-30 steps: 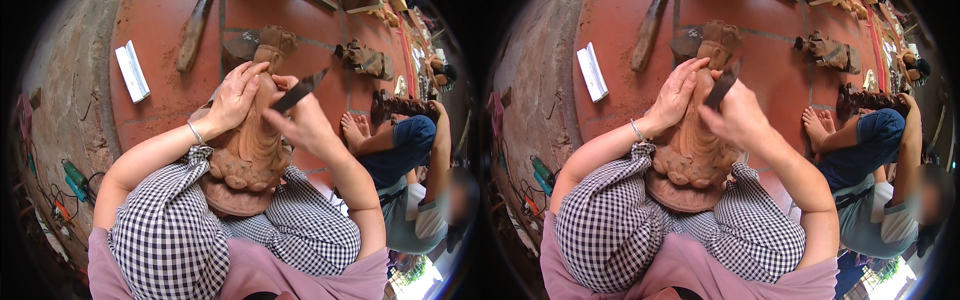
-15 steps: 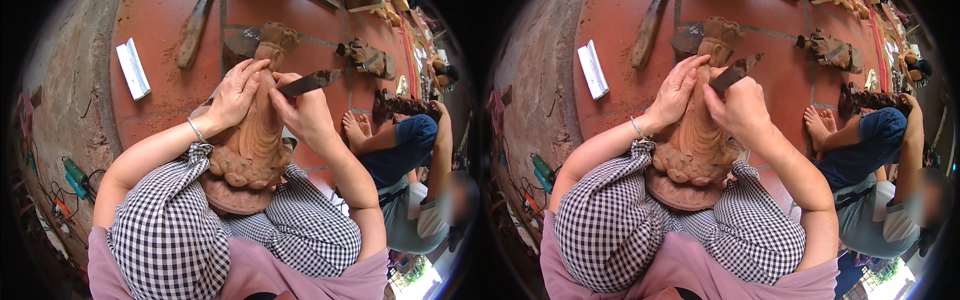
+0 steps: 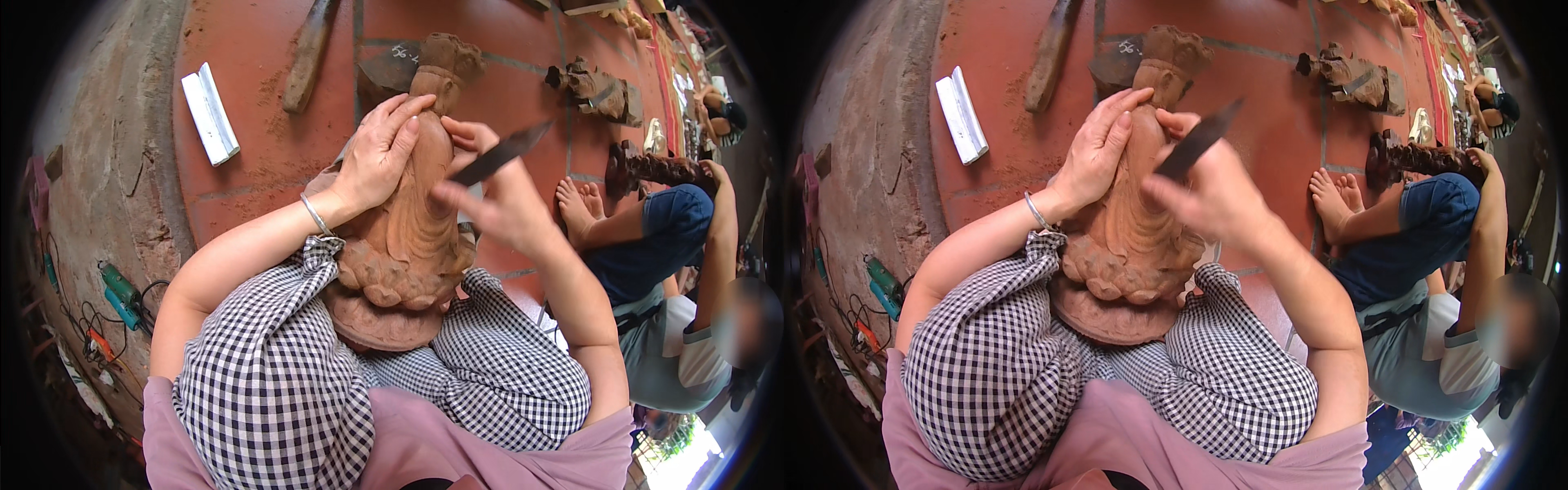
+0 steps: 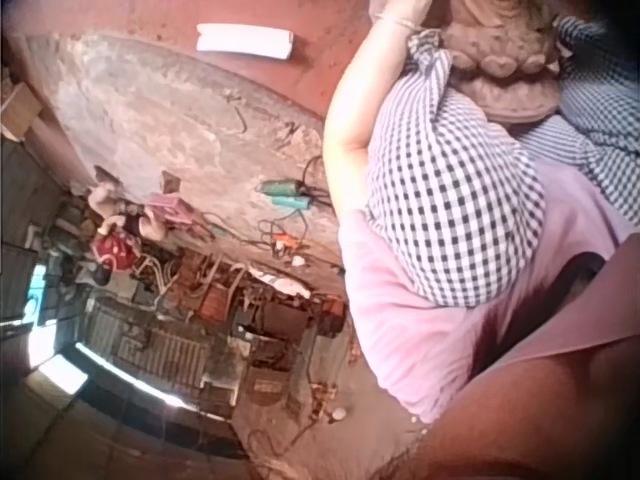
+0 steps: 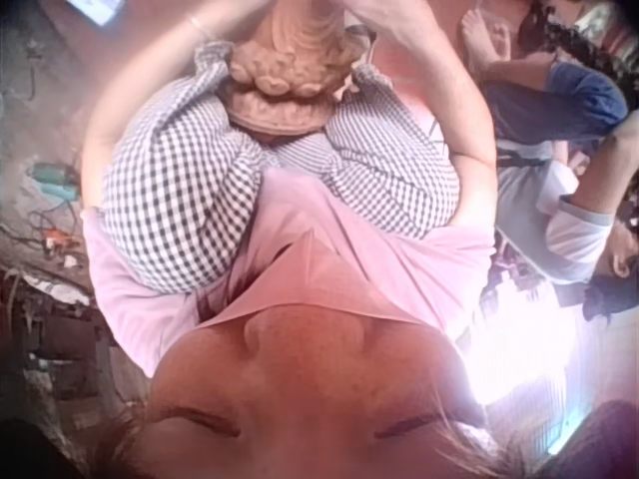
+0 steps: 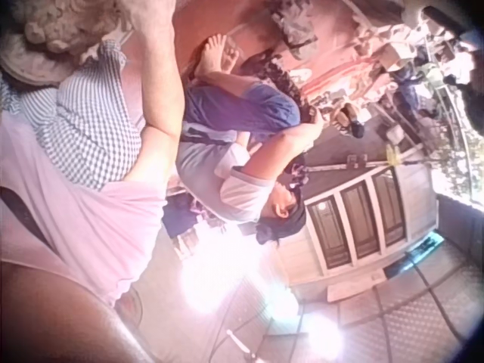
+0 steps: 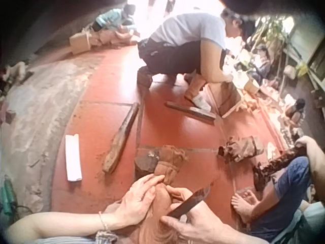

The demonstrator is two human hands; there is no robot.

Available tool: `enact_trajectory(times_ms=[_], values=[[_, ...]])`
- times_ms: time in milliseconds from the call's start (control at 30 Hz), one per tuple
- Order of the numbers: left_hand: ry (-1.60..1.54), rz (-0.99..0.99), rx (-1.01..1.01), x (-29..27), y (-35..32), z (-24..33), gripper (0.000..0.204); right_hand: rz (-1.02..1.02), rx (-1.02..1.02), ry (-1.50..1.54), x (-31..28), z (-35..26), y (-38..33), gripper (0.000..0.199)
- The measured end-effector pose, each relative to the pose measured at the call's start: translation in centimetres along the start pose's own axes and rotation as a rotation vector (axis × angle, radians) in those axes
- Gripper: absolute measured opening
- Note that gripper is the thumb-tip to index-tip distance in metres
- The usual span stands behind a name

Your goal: The person carves a clay sculpture of a seated figure using a small metal tool. They refine the folds of the garment and the contours of the body while seated on the floor.

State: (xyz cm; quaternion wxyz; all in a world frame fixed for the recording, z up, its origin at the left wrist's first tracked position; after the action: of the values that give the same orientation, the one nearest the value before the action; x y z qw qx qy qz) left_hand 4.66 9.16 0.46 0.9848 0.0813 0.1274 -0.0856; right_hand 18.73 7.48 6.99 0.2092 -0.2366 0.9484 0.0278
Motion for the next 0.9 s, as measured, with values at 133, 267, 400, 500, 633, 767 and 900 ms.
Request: enact_trajectory(times_ms=[133,267,400,500,633,767,900], values=[[-0.044,-0.018,-0.041,0.1,0.2,0.0,0.043,0.099,0.214,0.127,-2.3,2.3,2.0,0.019],[-0.03,-0.015,-0.049,0.0,-0.1,-0.3,0.043,-0.126,-0.066,-0.013,0.5,-0.7,-0.6,0.018],[-0.046,-0.027,-0.063,0.1,0.1,-0.1,0.043,-0.073,0.147,0.25,-0.7,1.8,0.2,0.021],[-0.067,-0.034,-0.061,0.3,0.2,-0.2,0.043,-0.063,0.203,0.382,-1.7,3.2,0.7,0.021],[-0.058,-0.029,-0.061,0.2,0.1,-0.4,0.043,-0.145,-0.218,0.278,0.1,1.0,-1.5,0.016],[-0.058,-0.033,-0.039,0.4,0.3,0.1,0.044,-0.145,-0.085,0.526,-1.0,4.1,-0.6,0.014],[-0.065,-0.036,-0.036,0.4,0.2,0.0,0.044,-0.164,-0.011,0.542,-1.0,4.6,-0.2,0.011]])
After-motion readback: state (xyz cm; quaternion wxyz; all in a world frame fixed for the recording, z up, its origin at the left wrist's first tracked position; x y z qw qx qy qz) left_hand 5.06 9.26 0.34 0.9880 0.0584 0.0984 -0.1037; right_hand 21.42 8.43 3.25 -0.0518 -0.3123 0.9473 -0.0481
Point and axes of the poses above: each hand's wrist, its own y-axis towards the middle knuckle, its own x-axis out of the palm, z = x × y, the point moved 9 cm from there along y, towards the middle knuckle, and after that the axes turned 4 degrees about -x, right-handed, at the moved point
